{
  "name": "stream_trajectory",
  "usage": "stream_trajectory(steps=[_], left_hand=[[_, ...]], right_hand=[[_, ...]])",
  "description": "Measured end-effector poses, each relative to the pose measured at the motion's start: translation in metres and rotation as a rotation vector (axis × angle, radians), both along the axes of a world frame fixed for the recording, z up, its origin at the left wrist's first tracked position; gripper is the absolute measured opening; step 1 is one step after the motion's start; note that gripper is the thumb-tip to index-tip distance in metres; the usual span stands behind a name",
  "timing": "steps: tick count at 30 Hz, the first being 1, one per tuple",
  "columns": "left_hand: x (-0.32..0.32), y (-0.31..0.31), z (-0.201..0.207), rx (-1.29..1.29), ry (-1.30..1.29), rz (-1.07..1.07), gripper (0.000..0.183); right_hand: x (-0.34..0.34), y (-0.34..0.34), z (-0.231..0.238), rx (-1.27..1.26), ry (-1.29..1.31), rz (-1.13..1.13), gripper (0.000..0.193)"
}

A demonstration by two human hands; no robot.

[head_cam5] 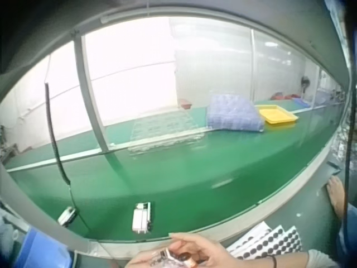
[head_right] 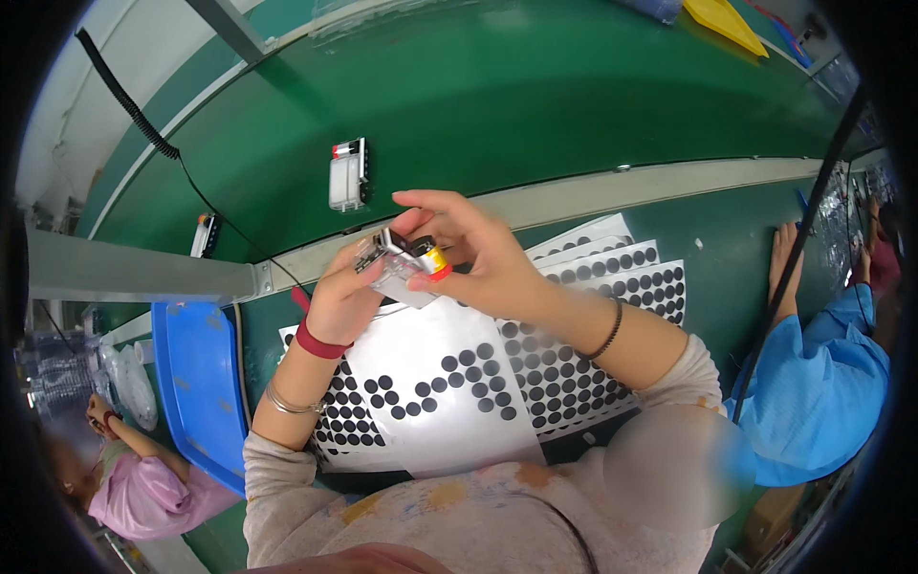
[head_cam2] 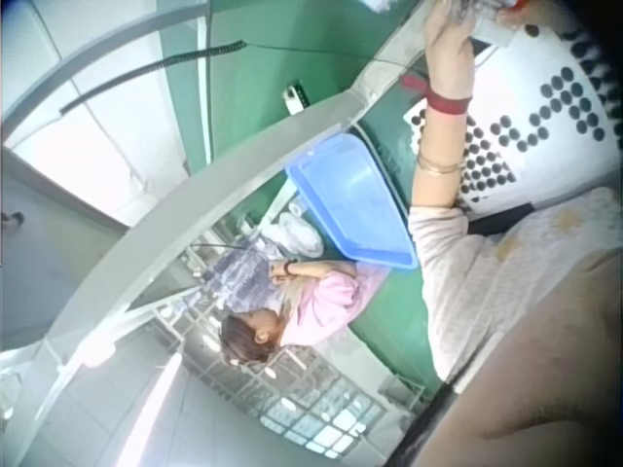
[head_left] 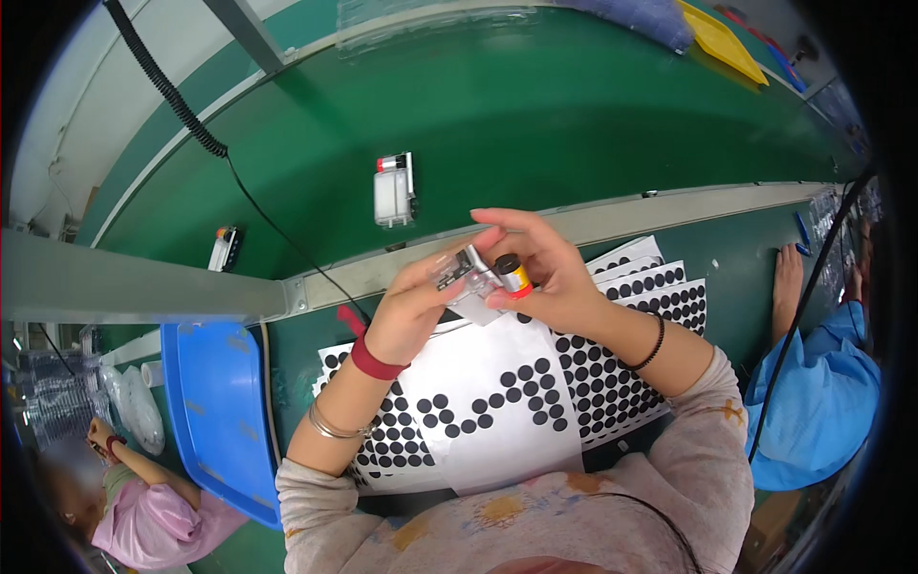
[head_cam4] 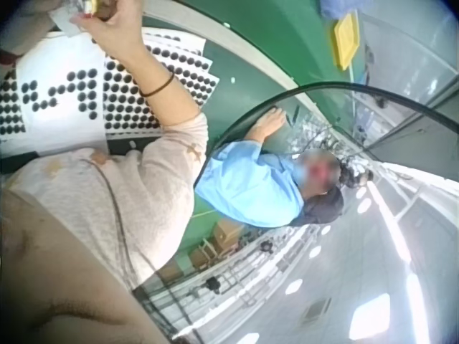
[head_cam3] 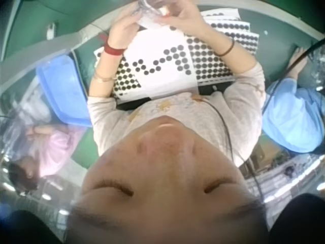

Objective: The person assembles small electronic devices by hand on a green workbench. They pick up small rectangular units, insert black circular components into them, and place the finished units on the table. The process is repeated for multiple units throughout the clip.

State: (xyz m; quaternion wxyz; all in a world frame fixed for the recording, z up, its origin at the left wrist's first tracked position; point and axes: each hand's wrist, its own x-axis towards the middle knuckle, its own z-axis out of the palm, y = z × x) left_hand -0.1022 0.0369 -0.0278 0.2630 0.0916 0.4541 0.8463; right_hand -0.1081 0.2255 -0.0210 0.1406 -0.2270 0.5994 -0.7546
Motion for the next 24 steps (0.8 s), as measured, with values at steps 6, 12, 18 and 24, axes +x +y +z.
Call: stream_trajectory(steps=[6, 12, 18, 24], left_hand=[[0.003, 0.001, -0.001, -0.128, 0.141, 0.074, 0.035], [0.002, 0.013, 0.005, -0.412, 0.469, 0.319, 0.053], [0.020, 0.020, 0.024, -1.252, 1.339, 0.536, 0.032], [0.028, 0.031, 0.023, -1.414, 1.426, 0.356, 0.031]], right_hand=[[0.002, 0.002, -0.005, 0.116, 0.044, 0.066, 0.070], [0.001, -0.001, -0.008, 0.145, 0.161, -0.080, 0.063], [-0.001, -0.002, -0.007, 0.325, 0.404, -0.318, 0.055], [-0.002, 0.003, -0.012, 0.381, 0.504, -0.364, 0.048]])
